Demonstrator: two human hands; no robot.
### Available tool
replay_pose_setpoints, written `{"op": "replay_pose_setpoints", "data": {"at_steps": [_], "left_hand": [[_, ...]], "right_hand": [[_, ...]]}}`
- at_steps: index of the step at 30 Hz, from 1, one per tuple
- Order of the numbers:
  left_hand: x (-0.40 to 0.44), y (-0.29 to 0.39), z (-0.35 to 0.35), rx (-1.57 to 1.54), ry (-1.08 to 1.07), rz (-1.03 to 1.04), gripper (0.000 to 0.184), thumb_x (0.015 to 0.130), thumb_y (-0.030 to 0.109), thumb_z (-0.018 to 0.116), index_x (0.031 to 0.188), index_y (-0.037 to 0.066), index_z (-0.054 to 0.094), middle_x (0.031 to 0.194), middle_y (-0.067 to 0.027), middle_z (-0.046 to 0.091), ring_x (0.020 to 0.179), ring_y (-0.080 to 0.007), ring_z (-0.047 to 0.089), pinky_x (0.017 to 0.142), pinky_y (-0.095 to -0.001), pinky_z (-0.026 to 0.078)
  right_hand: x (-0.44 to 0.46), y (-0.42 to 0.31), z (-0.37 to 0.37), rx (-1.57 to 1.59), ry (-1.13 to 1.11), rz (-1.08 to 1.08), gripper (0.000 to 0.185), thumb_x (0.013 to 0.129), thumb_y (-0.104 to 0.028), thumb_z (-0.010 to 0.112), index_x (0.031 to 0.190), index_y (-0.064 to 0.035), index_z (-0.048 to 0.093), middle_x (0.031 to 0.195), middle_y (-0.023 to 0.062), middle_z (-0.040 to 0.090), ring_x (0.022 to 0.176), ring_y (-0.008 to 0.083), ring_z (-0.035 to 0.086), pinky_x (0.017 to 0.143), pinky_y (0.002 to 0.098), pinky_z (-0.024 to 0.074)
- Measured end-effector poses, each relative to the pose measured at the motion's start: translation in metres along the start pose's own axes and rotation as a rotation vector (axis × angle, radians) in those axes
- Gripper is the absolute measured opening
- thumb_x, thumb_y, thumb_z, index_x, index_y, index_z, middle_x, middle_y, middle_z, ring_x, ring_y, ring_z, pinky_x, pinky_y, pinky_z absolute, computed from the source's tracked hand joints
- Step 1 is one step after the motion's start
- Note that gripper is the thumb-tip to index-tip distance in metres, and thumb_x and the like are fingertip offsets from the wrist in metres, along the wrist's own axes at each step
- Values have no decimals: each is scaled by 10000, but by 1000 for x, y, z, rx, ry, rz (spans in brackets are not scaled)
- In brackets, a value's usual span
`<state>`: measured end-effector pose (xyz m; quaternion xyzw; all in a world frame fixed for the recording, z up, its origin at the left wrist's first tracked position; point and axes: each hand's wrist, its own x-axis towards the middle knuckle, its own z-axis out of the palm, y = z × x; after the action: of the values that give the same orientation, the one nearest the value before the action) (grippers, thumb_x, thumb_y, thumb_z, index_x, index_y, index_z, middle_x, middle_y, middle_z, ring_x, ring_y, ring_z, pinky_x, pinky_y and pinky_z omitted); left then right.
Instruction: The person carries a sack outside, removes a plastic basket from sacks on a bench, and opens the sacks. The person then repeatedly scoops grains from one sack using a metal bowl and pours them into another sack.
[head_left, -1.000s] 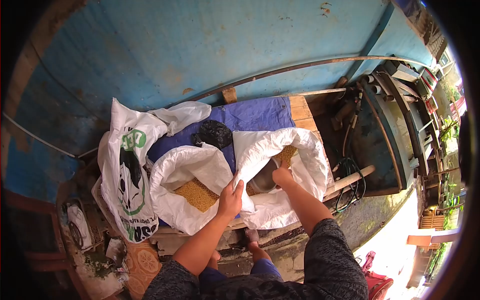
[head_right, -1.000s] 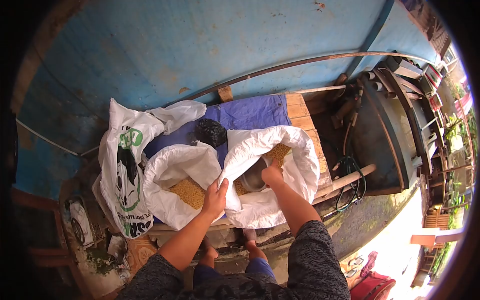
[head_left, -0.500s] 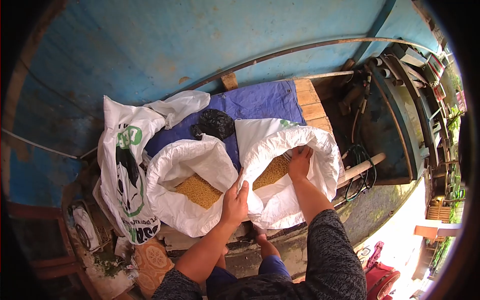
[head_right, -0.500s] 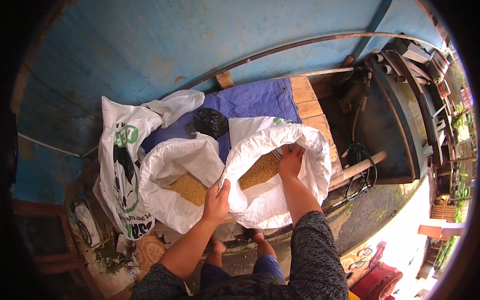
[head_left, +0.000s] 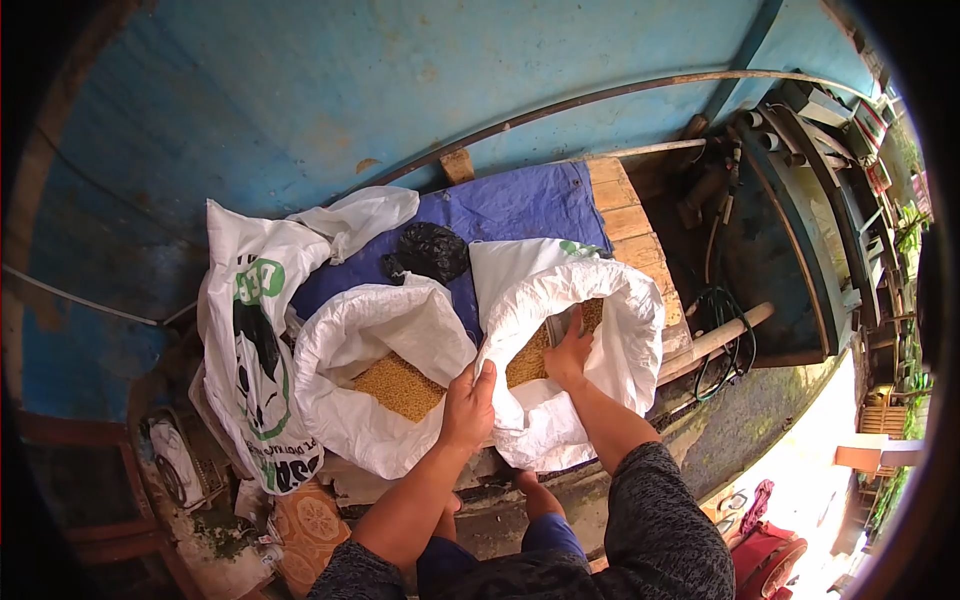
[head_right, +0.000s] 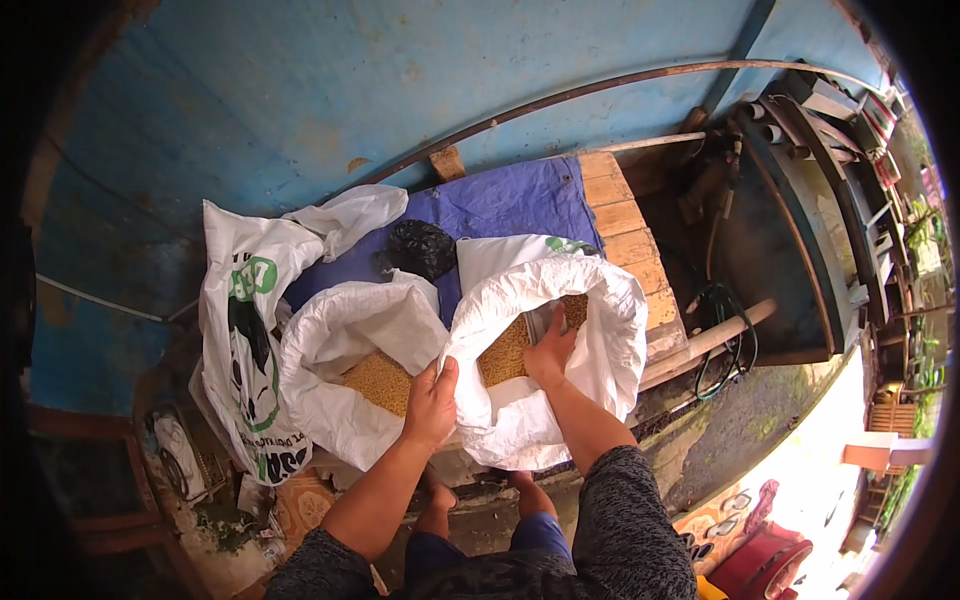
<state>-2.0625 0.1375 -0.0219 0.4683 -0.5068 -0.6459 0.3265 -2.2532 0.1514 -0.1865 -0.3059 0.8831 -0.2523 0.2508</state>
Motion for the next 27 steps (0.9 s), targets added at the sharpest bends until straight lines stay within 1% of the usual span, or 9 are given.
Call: {"op": "replay_pose_setpoints", "data": {"at_steps": [6, 9, 11, 12, 14, 17, 19, 21, 27], "left_hand": [[-1, -3, 2, -34, 0, -22, 428, 1006, 337, 464, 1144, -46, 593, 881, -11, 603, 763, -74, 474, 682, -241, 411], [-2, -1, 1, -91, -12, -66, 363, 1012, 302, 465, 1121, -15, 603, 878, 51, 558, 792, -43, 434, 738, -220, 379], [-1, 1, -1, -56, -16, -94, 359, 1012, 294, 465, 1132, -16, 601, 915, 35, 579, 824, -48, 459, 762, -225, 392], [0, -2, -2, -55, -16, -92, 359, 1012, 294, 465, 1132, -16, 601, 915, 35, 579, 824, -48, 459, 762, -225, 392], [2, -9, -4, -94, -5, -95, 369, 1012, 297, 464, 1150, -19, 594, 972, 11, 599, 868, -62, 485, 795, -236, 406], [0, -8, -3, -76, 31, 46, 391, 1014, 300, 448, 1154, -37, 588, 876, 0, 586, 761, -70, 459, 701, -244, 410], [-2, -5, -8, -30, 21, -10, 394, 1014, 289, 443, 1191, -39, 571, 950, -36, 611, 837, -94, 499, 771, -261, 419], [-2, -5, -10, 8, 19, -64, 401, 1015, 279, 437, 1228, -40, 554, 1023, -72, 636, 913, -117, 540, 841, -277, 429], [3, -3, -14, 43, -4, -8, 481, 1008, 278, 442, 1385, -19, 419, 1299, -172, 562, 1179, -209, 522, 996, -301, 376]], "right_hand": [[-9, 13, 24, 313, -168, 47, 1041, 695, -122, 672, 1513, -156, 28, 1256, 358, 334, 1232, 480, 323, 1074, 481, 262], [-8, 19, 30, 278, -139, -21, 993, 716, -69, 621, 1505, -148, 24, 1289, 323, 348, 1171, 467, 413, 1019, 509, 371], [-12, 15, 16, 1025, -507, 296, 896, 723, 1, 557, 1477, -113, 87, 1334, 281, 351, 1025, 439, 534, 896, 536, 506], [-13, 15, 10, 1026, -508, 295, 896, 723, 1, 557, 1477, -113, 87, 1334, 281, 351, 1025, 439, 534, 896, 536, 506], [-14, 20, 1, 1143, -567, 439, 721, 748, 44, 471, 1421, -79, 243, 1190, 242, 545, 899, 403, 626, 839, 511, 557], [5, 63, 16, 1362, -845, 675, 532, 792, -13, 419, 1322, 6, 382, 1163, 242, 577, 985, 386, 626, 860, 523, 553], [2, 65, 16, 1306, -800, 596, 433, 819, -35, 383, 1233, 64, 464, 1184, 233, 568, 1045, 374, 615, 863, 513, 553], [1, 63, 17, 1416, -757, 541, 625, 795, 0, 403, 1394, -134, 283, 1216, 204, 541, 1030, 372, 618, 797, 550, 569], [-35, 12, -36, 1337, -493, 458, 682, 799, 2, 406, 1408, -241, 219, 1283, 181, 483, 985, 374, 626, 695, 550, 573]]}}
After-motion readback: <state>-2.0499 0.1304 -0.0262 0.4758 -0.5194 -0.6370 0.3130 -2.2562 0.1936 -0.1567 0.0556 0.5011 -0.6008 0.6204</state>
